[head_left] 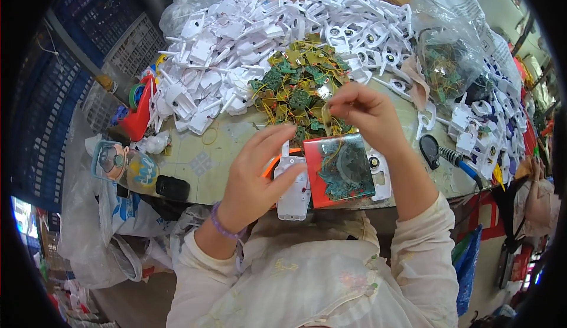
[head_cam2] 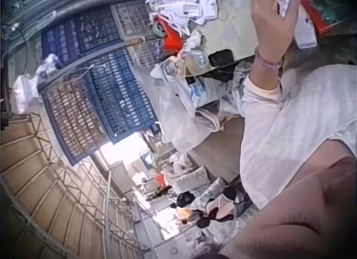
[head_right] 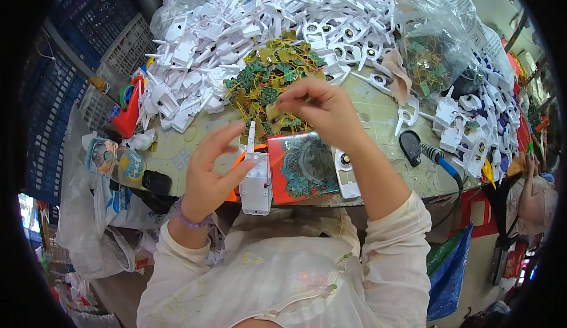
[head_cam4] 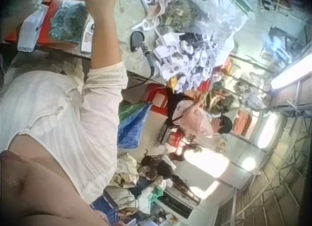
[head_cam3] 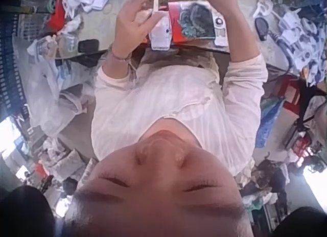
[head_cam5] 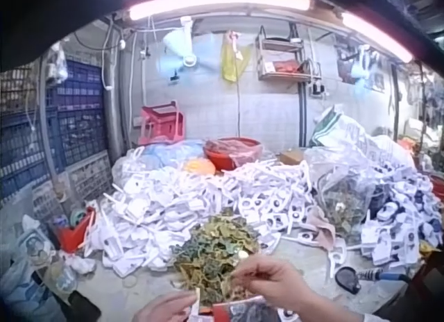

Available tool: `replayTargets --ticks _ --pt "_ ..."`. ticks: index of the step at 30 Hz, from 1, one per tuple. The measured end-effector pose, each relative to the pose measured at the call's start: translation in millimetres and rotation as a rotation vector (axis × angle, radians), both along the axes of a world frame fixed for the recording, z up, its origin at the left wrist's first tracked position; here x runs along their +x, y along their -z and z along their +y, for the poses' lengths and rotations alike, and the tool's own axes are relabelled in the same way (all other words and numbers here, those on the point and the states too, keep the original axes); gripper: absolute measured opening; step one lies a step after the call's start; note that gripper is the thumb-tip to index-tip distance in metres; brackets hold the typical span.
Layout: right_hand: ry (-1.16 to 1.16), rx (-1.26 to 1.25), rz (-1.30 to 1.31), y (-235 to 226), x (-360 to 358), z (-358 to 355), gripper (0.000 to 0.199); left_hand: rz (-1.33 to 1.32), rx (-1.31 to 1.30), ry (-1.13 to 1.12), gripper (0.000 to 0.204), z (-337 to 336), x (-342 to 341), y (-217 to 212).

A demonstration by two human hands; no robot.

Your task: Soldering components onto small circuit boards for toy assembly.

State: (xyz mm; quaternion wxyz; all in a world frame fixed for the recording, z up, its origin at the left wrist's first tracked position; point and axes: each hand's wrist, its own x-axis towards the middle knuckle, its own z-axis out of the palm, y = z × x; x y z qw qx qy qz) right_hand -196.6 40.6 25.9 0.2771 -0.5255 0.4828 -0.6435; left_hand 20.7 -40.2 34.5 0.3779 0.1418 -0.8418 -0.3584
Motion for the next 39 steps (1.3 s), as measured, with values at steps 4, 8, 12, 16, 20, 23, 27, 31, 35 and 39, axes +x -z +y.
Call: replayTargets --ticks 4,8,12,16,20,23,27,31,35,39 --pt "-0.087 0.134 -0.222 -5.1 33.6 20.0 0.016 0.153 -0.020 0.151 0.044 5.2 -23.7 0.6" --pt "0.056 0.018 -0.325 -7.5 30.5 36.2 0.023 0.021 -0.340 0.040 0.049 -0.8 -25.6 4.4" --pt "0.230 0.096 0.055 -9.4 43.4 45.1 0.022 -0.001 -0.508 0.060 0.053 1.6 -29.9 4.8" --pt "0.711 -0.304 0.626 -2.5 22.4 51.9 0.018 0.065 -0.342 -0.060 0.029 -5.8 -9.2 6.1" --pt "0.875 -0.386 0.662 24.0 18.8 64.2 0.020 -0.095 -0.076 -0.135 0.013 13.1 18.8 20.9" --pt "0.646 -0.064 0.365 38.1 28.2 68.4 0.014 -0.122 -0.078 -0.021 0.016 31.1 7.0 25.4" --pt "0.437 0.218 0.359 39.2 37.2 71.7 0.011 -0.030 -0.175 0.009 0.019 33.2 -3.9 36.3" --pt "0.385 0.179 0.617 35.1 30.2 69.5 0.015 -0.017 -0.237 -0.056 0.018 38.4 -8.8 39.5" --pt "0.474 0.050 0.721 39.0 32.4 69.2 0.014 -0.040 -0.185 -0.048 0.018 42.3 -9.5 39.6" --pt "0.584 -0.053 0.763 33.1 41.0 78.5 0.020 -0.090 -0.179 -0.065 0.019 43.3 -7.9 38.5"
